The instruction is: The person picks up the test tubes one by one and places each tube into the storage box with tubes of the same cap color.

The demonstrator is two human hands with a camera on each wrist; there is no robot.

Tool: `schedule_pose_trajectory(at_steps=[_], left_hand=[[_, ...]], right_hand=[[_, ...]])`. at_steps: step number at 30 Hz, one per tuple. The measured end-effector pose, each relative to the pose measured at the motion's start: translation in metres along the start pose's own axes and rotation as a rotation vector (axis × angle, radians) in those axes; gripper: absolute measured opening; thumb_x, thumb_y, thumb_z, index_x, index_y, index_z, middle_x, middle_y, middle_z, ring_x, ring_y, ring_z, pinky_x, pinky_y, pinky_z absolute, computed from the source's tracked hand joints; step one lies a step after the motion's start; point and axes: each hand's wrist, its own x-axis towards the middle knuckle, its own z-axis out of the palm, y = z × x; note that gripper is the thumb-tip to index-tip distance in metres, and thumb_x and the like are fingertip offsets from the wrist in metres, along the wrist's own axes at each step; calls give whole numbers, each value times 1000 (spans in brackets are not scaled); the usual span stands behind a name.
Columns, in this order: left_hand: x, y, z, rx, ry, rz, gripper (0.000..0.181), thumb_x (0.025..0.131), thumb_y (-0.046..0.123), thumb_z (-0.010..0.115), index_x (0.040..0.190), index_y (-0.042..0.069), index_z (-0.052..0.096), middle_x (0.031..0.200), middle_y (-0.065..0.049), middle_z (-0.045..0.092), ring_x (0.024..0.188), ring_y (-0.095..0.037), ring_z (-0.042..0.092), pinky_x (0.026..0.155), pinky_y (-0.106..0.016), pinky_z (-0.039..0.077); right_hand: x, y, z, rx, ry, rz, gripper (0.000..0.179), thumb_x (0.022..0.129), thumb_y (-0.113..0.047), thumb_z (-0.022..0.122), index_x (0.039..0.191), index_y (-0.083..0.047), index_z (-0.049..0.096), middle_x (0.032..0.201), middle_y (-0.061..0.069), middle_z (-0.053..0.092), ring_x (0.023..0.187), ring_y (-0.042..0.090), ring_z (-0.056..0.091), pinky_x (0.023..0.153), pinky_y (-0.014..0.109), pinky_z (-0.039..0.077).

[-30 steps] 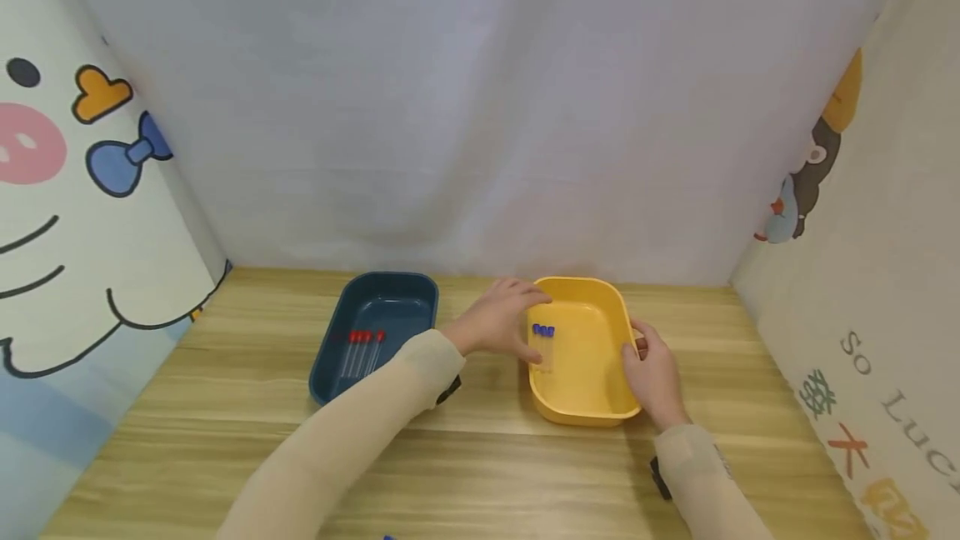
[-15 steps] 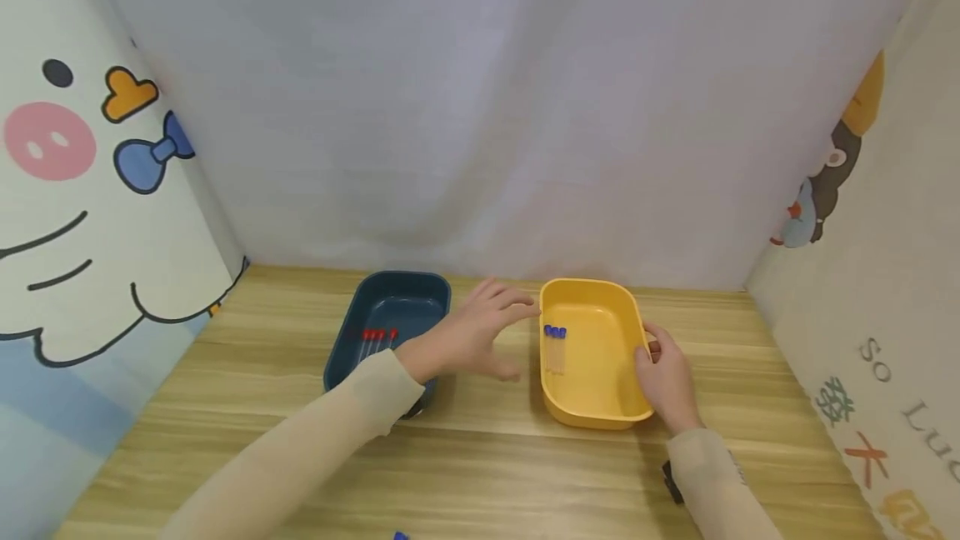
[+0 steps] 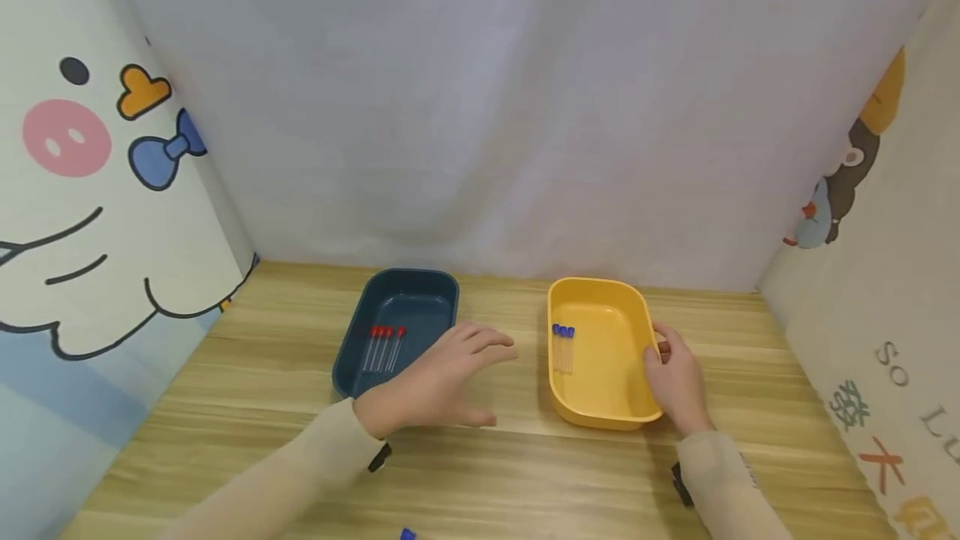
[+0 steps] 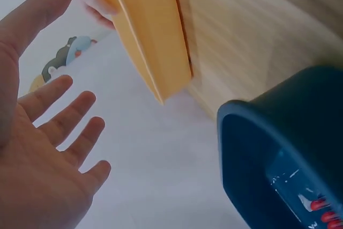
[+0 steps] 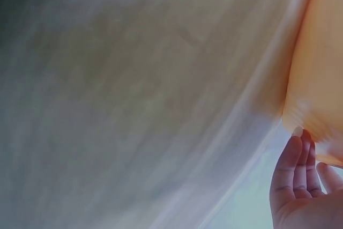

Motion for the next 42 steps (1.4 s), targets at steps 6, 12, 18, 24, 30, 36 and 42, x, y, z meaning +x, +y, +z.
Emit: schedule_pose_trajectory(at_steps=[6, 12, 18, 24, 30, 36, 42], left_hand=[[-22, 7, 8, -116, -73, 8, 81, 82, 45, 87, 151, 21, 52, 154, 5, 51, 143, -18, 45, 126, -41, 34], [-43, 9, 22, -273, -164, 7, 76, 85, 37, 86, 151, 20, 52, 152, 5, 54, 141, -16, 49, 120, -36, 42], [-64, 10, 34, -413, -264, 20, 75, 86, 34, 86, 151, 20, 52, 150, 6, 57, 138, -11, 52, 115, -29, 46], [-86, 5, 46, -466, -313, 47, 69, 88, 31, 84, 149, 20, 54, 145, 9, 60, 134, -5, 54, 109, -24, 49], [-108, -6, 60, -468, -331, 33, 63, 91, 30, 81, 147, 20, 56, 139, 12, 62, 132, -4, 54, 110, -26, 49], [-121, -15, 74, -490, -305, 82, 54, 90, 34, 81, 140, 22, 61, 130, 15, 66, 124, 1, 56, 107, -24, 49], [-123, -12, 73, -559, -316, 116, 47, 92, 26, 79, 136, 15, 64, 118, 8, 71, 112, 4, 58, 102, -19, 50]], right_hand=[[0, 1, -1, -3, -7, 13, 49, 107, -20, 46, 152, 0, 46, 120, 27, 59, 102, 35, 60, 68, 22, 47], [0, -1, 0, -4, -3, 13, 48, 107, -20, 46, 151, 0, 46, 121, 28, 59, 103, 36, 61, 69, 21, 47], [-1, -2, 0, -3, -2, 14, 49, 107, -19, 46, 151, 1, 46, 121, 28, 59, 103, 36, 60, 69, 20, 46], [-1, -2, 0, 1, -4, 22, 49, 107, -20, 46, 152, 0, 45, 122, 27, 59, 105, 36, 60, 69, 20, 46], [0, -2, -1, 2, 6, 6, 49, 107, -20, 46, 151, 1, 46, 121, 29, 60, 104, 37, 61, 70, 21, 46], [-1, -4, -3, -8, 21, -5, 48, 106, -18, 47, 150, 2, 47, 118, 28, 60, 102, 36, 61, 68, 18, 45], [-3, -5, -2, -21, 16, -8, 48, 106, -18, 46, 150, 2, 47, 118, 28, 61, 101, 35, 61, 68, 19, 45]])
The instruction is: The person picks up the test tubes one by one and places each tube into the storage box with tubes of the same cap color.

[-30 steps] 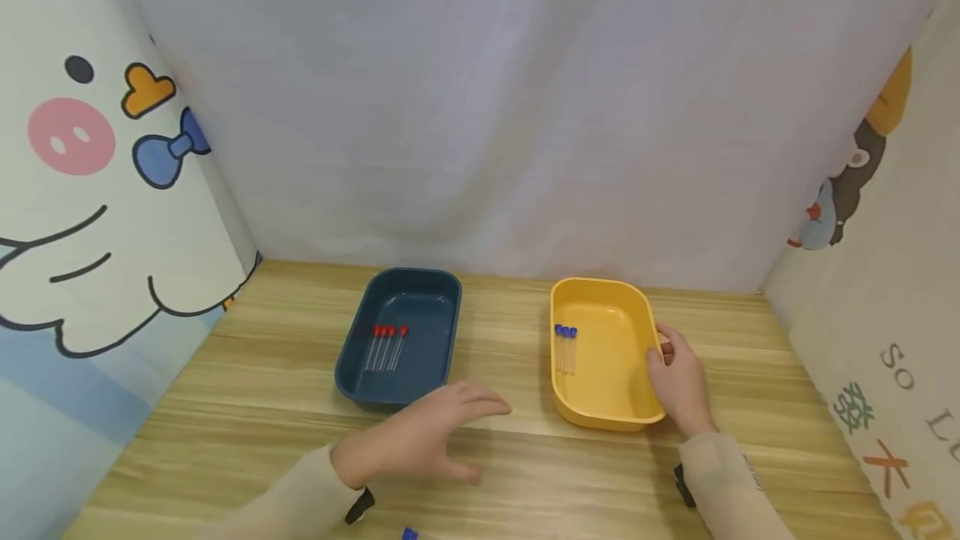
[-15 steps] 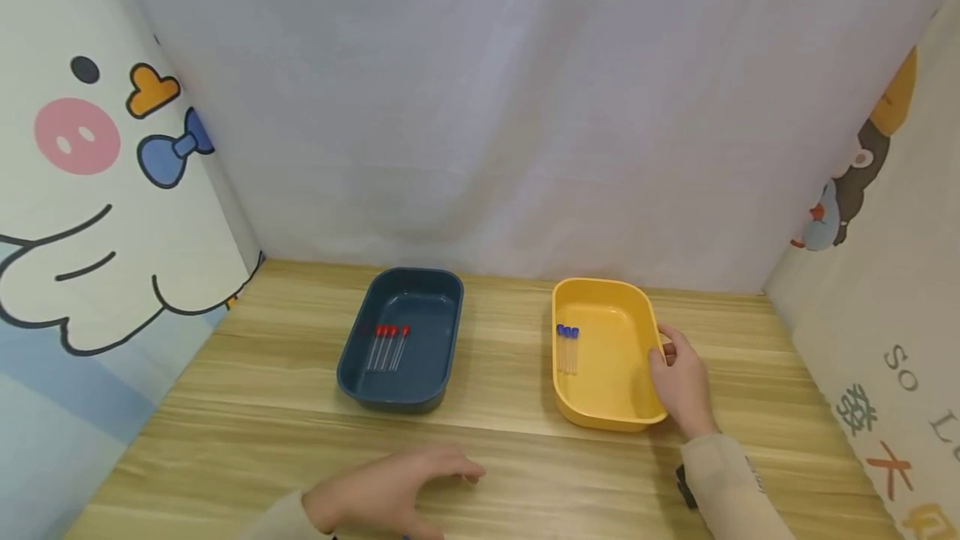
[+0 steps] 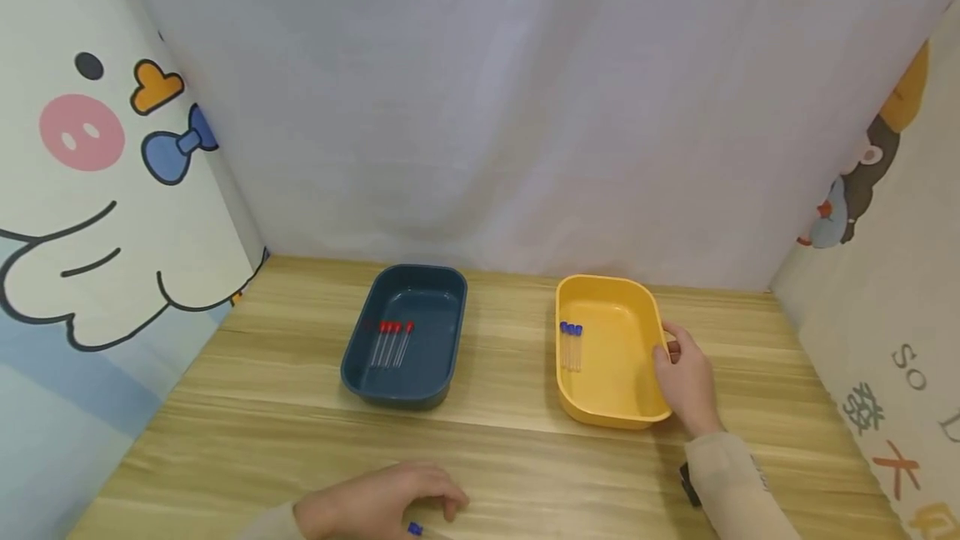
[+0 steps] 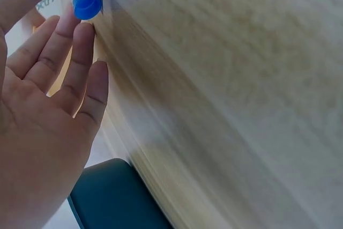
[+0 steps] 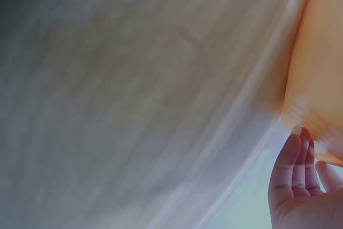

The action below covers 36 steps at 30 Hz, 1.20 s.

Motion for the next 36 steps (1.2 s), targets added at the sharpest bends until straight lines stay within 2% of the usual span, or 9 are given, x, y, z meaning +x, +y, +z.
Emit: schedule_pose_trajectory(at_steps=[5, 14, 17, 22, 26, 33, 36], left_hand=[[1, 2, -1, -74, -17, -16, 42, 94, 16, 77, 134, 12, 65, 110, 5, 71, 100, 8, 58, 95, -15, 52], [6, 2, -3, -71, -7, -76, 34, 95, 8, 72, 129, 13, 69, 98, 8, 72, 85, 10, 58, 79, -11, 53], [10, 2, -5, -54, 4, -63, 36, 93, 3, 72, 127, 12, 69, 96, 7, 72, 80, 9, 56, 76, -10, 52], [22, 1, -7, 47, 27, 4, 36, 91, 0, 73, 125, 11, 70, 93, 7, 74, 78, 10, 55, 76, -7, 50], [32, 0, -10, 120, 31, 22, 37, 89, -1, 74, 124, 13, 70, 92, 10, 74, 81, 11, 57, 79, -5, 48], [42, -3, -17, 88, -18, -5, 46, 87, -9, 72, 127, 14, 69, 93, 12, 74, 84, 10, 59, 82, -9, 51], [44, -3, -19, 88, -14, -19, 47, 87, -8, 71, 128, 15, 69, 93, 13, 74, 86, 11, 59, 84, -9, 51]], right_hand=[[-1, -3, -1, 11, -18, 15, 49, 107, -19, 46, 151, 2, 45, 119, 28, 59, 101, 35, 59, 68, 19, 45], [-1, 0, -1, 13, -32, 17, 50, 108, -20, 46, 153, 1, 43, 123, 29, 58, 107, 40, 61, 70, 21, 47], [-1, 1, -1, 17, -29, 20, 50, 108, -21, 46, 153, 1, 44, 123, 28, 58, 107, 39, 60, 69, 21, 47], [0, 2, 0, 11, -18, 15, 49, 108, -20, 47, 152, 1, 45, 121, 28, 59, 106, 38, 60, 70, 22, 46], [0, 4, 1, 8, -21, 10, 49, 108, -20, 47, 152, 1, 45, 121, 29, 59, 105, 38, 60, 71, 22, 47], [1, 6, 3, 0, -20, 20, 49, 108, -20, 46, 152, 0, 45, 122, 28, 59, 106, 38, 61, 74, 25, 47], [3, 6, 2, 3, -14, 14, 49, 107, -19, 47, 152, 0, 45, 122, 29, 59, 106, 39, 61, 74, 26, 48]])
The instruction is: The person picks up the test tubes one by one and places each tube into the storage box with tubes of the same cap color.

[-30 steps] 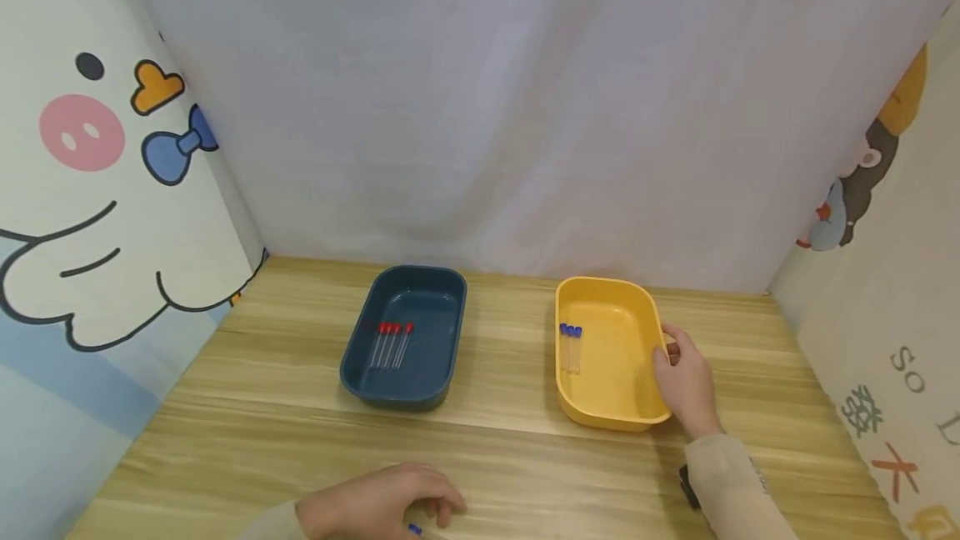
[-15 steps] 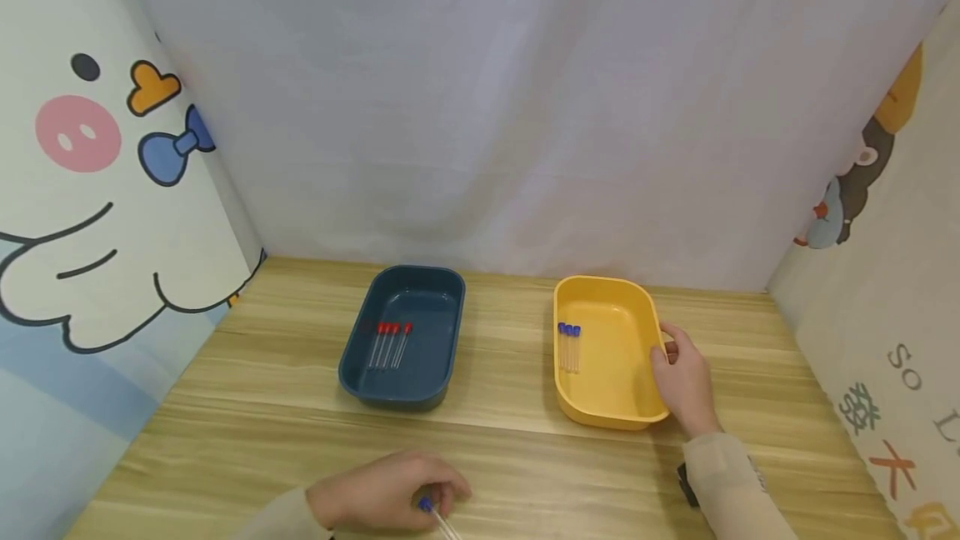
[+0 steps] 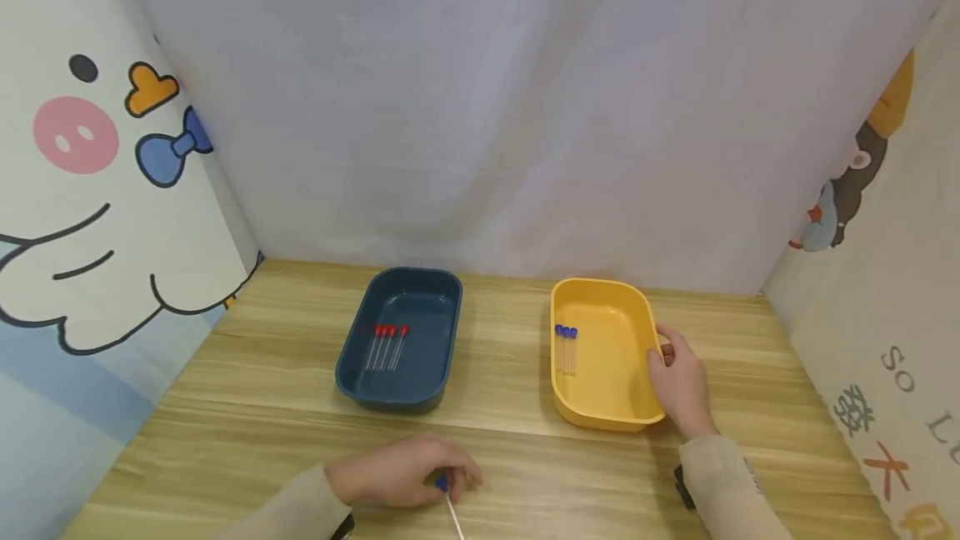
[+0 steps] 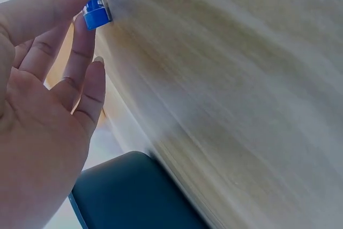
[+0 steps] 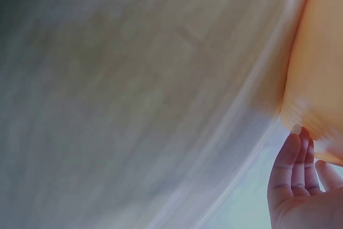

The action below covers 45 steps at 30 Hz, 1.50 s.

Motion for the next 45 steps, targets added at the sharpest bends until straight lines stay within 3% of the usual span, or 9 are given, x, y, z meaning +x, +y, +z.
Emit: schedule_pose_trajectory(at_steps=[4, 10, 13, 16, 23, 26, 32, 37, 45], left_hand=[[-5, 1, 2, 75, 64, -36, 49, 85, 0, 74, 130, 19, 68, 108, 14, 72, 101, 6, 61, 94, -15, 51], [-19, 13, 9, 178, 185, -177, 57, 87, 34, 82, 139, 21, 61, 136, 9, 61, 131, -12, 55, 113, -37, 47], [-21, 21, 15, 165, 248, -244, 69, 84, 47, 83, 142, 19, 59, 140, 4, 58, 132, -17, 54, 110, -46, 48], [-21, 26, 22, 145, 304, -304, 81, 79, 56, 85, 143, 15, 57, 134, 2, 58, 125, -18, 55, 104, -46, 51], [-15, 32, 39, 175, 321, -414, 88, 71, 62, 89, 136, 11, 57, 126, 1, 54, 117, -17, 54, 103, -41, 52], [-11, 30, 46, 235, 320, -422, 87, 69, 63, 89, 132, 10, 59, 122, 0, 54, 112, -16, 54, 99, -38, 53], [-2, 31, 54, 337, 318, -380, 88, 67, 67, 87, 127, 8, 61, 115, -2, 55, 104, -14, 53, 92, -31, 52], [3, 33, 56, 308, 278, -360, 89, 72, 68, 84, 131, 6, 60, 115, 0, 53, 104, -10, 47, 93, -27, 49], [10, 36, 55, 266, 328, -315, 91, 67, 59, 92, 131, 5, 58, 121, -2, 55, 112, -12, 51, 98, -30, 52]], right_hand=[[2, -1, 0, -1, 3, -18, 49, 108, -20, 47, 152, 0, 45, 122, 29, 60, 105, 38, 61, 74, 26, 48], [2, -4, -1, 12, -6, -19, 49, 108, -20, 46, 153, 0, 44, 122, 29, 59, 105, 38, 61, 72, 24, 47], [2, -5, -2, 15, -3, -15, 49, 108, -20, 46, 153, 0, 45, 121, 29, 59, 105, 38, 61, 71, 22, 47], [2, -4, -3, 14, 0, -18, 49, 107, -19, 46, 152, 1, 45, 121, 30, 60, 105, 38, 61, 71, 22, 47], [0, -2, -2, 1, -1, -17, 49, 108, -20, 46, 152, 1, 45, 120, 29, 60, 104, 38, 60, 73, 26, 47], [-1, -2, -2, 5, -7, -10, 49, 108, -20, 46, 153, 1, 44, 121, 29, 59, 105, 38, 60, 73, 26, 47], [-2, -3, -2, 15, -20, 7, 50, 108, -20, 46, 154, 0, 43, 124, 29, 58, 107, 38, 60, 74, 27, 48], [-2, -3, -2, 1, -10, 3, 49, 108, -20, 46, 153, 0, 44, 122, 29, 59, 106, 39, 60, 75, 27, 48], [-2, -3, -1, 7, -1, 0, 49, 108, -19, 47, 153, 1, 44, 122, 29, 59, 106, 38, 60, 74, 25, 47]])
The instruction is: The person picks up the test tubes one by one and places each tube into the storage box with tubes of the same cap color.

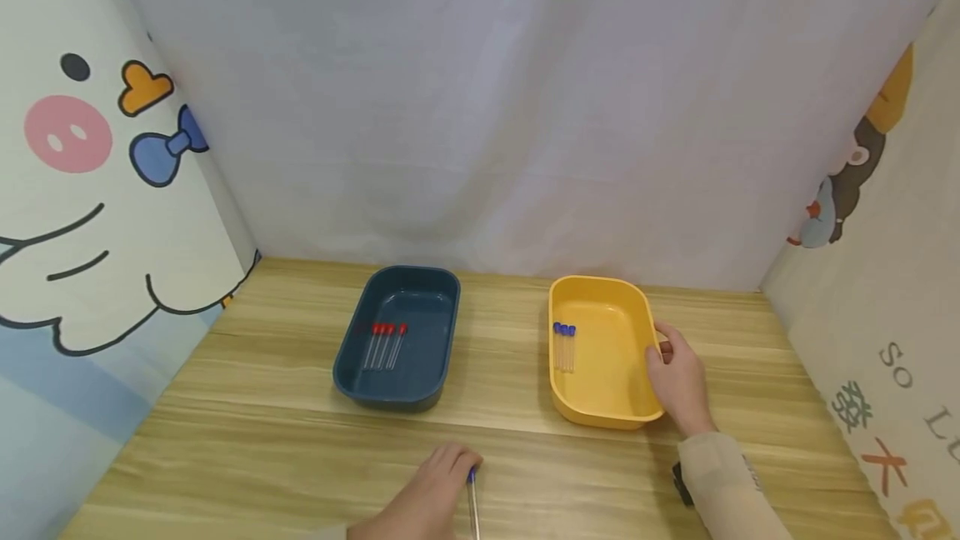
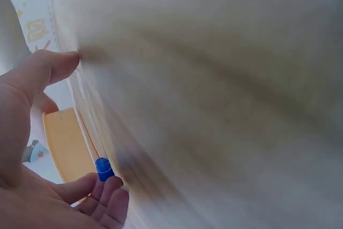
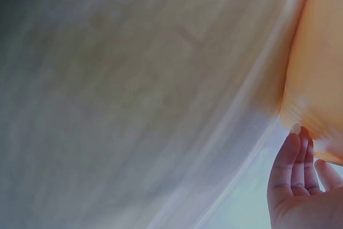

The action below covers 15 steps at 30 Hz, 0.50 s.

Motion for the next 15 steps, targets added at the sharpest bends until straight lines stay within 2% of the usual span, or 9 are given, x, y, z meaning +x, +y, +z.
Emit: schedule_pose_trajectory(at_steps=[2, 6, 11, 15], left_hand=[[4, -2, -1, -56, 0, 22, 89, 71, 53, 92, 135, 4, 56, 124, -3, 53, 114, -13, 51, 98, -31, 53], [11, 0, -11, -195, -22, 19, 84, 78, 40, 90, 143, 3, 50, 130, -2, 48, 117, -11, 47, 100, -29, 52], [21, 6, -26, -219, 34, 31, 86, 75, 36, 92, 143, 2, 51, 130, 0, 48, 116, -9, 45, 103, -25, 52], [33, 10, -38, -221, 54, 27, 89, 75, 37, 93, 145, 4, 49, 134, 0, 48, 119, -10, 45, 104, -24, 52]], right_hand=[[1, 0, 0, -3, 5, -4, 49, 107, -18, 47, 152, 1, 45, 121, 29, 60, 105, 37, 60, 74, 25, 47], [1, 1, 0, 1, 5, -3, 48, 107, -18, 47, 152, 0, 45, 121, 28, 60, 104, 37, 60, 73, 25, 47], [2, 2, 1, -4, 7, 0, 48, 107, -19, 47, 152, 0, 46, 120, 28, 60, 104, 37, 60, 73, 24, 47], [1, 0, 1, -2, 8, 5, 48, 107, -18, 47, 152, 0, 46, 120, 28, 60, 104, 37, 60, 72, 24, 47]])
